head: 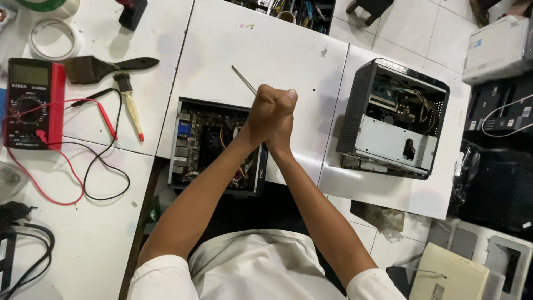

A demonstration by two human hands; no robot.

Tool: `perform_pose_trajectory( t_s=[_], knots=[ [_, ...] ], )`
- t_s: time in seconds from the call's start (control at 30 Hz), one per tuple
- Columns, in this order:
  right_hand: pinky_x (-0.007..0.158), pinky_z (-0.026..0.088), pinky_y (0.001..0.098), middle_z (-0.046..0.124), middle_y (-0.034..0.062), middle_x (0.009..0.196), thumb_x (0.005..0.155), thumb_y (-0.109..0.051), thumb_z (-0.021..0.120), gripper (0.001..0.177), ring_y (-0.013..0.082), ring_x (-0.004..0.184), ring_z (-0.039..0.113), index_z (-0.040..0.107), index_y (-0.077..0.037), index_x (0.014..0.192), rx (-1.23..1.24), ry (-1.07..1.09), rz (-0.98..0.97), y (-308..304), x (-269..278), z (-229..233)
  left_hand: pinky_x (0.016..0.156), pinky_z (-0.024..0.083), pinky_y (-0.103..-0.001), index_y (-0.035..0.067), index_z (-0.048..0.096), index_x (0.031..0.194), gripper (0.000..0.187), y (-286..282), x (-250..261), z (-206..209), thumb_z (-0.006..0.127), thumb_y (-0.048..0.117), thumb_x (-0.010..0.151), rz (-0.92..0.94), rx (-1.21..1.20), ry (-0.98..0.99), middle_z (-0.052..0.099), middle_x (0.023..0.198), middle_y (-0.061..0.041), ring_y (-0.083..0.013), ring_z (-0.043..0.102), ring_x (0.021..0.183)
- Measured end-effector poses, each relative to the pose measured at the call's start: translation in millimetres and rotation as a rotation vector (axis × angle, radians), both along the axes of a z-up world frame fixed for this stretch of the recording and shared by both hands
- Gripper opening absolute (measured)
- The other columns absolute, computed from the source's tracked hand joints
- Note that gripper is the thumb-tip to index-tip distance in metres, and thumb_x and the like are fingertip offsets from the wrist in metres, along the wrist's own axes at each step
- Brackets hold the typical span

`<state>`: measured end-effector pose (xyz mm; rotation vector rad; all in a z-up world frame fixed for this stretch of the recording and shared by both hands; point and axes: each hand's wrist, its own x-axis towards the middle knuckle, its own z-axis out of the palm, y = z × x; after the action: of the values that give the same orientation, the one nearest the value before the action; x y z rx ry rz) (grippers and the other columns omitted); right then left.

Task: The person uses a screwdriver to remove screws from a computer case while seated. They manipulate internal components and wires within the open case, occasionally adjusting the position of the case on the table.

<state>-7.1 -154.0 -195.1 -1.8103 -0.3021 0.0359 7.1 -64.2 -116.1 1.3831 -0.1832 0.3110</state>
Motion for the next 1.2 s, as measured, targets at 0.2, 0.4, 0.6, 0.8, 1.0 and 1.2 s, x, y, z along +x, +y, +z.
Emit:
perform_pose_trajectory(
  t_s=[0.2, 0.4, 0.6, 0.8, 1.0, 1.2],
  knots=[
    [0.071, 0.043, 0.0340, 0.053, -0.0042, 0.070, 0.115, -0.030, 0.044, 0.038, 0.0084, 0.068, 0.047, 0.054, -0.019, 0.080, 0.047, 0.056, -0.017, 8.5, 0.6, 40.9, 0.048, 0.024, -0.022, 0.022, 0.037, 0.050, 0.063, 19.4, -8.1, 27.4, 0.041, 0.030, 0.112, 0.024, -0.067, -0.012, 0.028, 0.042, 0.008, -0.0044, 0.020, 0.046],
    [0.070, 0.043, 0.0376, 0.055, -0.0008, 0.071, 0.114, -0.030, 0.043, 0.038, 0.0120, 0.070, 0.046, 0.055, -0.018, 0.080, 0.060, 0.047, 0.012, 2.5, -0.1, 35.5, 0.049, 0.026, -0.021, 0.021, 0.038, 0.049, 0.063, 14.0, -12.3, 24.2, 0.046, 0.029, 0.111, 0.028, -0.071, -0.044, 0.034, 0.043, 0.008, -0.0032, 0.025, 0.048],
    [0.070, 0.042, 0.0368, 0.051, -0.0025, 0.070, 0.117, -0.037, 0.040, 0.043, 0.0112, 0.069, 0.040, 0.056, -0.019, 0.082, 0.104, 0.067, 0.020, 6.5, 0.5, 46.9, 0.045, 0.029, -0.023, 0.020, 0.042, 0.050, 0.063, 9.5, -16.1, 26.1, 0.043, 0.029, 0.112, 0.187, -0.071, -0.124, 0.037, 0.041, 0.006, -0.0041, 0.029, 0.044],
    [0.072, 0.044, 0.0334, 0.055, 0.0032, 0.072, 0.104, -0.009, 0.049, 0.022, 0.0120, 0.072, 0.048, 0.062, -0.012, 0.088, 0.133, 0.098, -0.043, 14.5, -6.0, 53.5, 0.046, 0.028, -0.024, 0.018, 0.037, 0.056, 0.060, 17.1, -16.3, 21.6, 0.039, 0.030, 0.115, 0.341, -0.043, -0.128, 0.032, 0.046, 0.005, -0.0075, 0.025, 0.046],
    [0.072, 0.047, 0.0340, 0.060, 0.0053, 0.072, 0.102, -0.006, 0.049, 0.022, 0.0128, 0.071, 0.053, 0.067, -0.012, 0.091, 0.102, 0.098, -0.062, 16.0, -7.7, 54.0, 0.046, 0.030, -0.023, 0.018, 0.039, 0.058, 0.059, 14.0, -25.9, 27.9, 0.036, 0.030, 0.116, 0.452, 0.024, -0.155, 0.037, 0.046, 0.004, -0.0073, 0.030, 0.044],
    [0.074, 0.048, 0.0324, 0.059, 0.0041, 0.071, 0.099, -0.007, 0.051, 0.021, 0.0127, 0.072, 0.052, 0.070, -0.011, 0.090, 0.077, 0.103, -0.091, 19.7, -10.5, 66.5, 0.046, 0.037, -0.025, 0.015, 0.046, 0.060, 0.063, 25.4, -34.5, 40.5, 0.034, 0.035, 0.119, 0.427, 0.073, -0.160, 0.042, 0.048, -0.001, -0.0102, 0.036, 0.044]
  ],
)
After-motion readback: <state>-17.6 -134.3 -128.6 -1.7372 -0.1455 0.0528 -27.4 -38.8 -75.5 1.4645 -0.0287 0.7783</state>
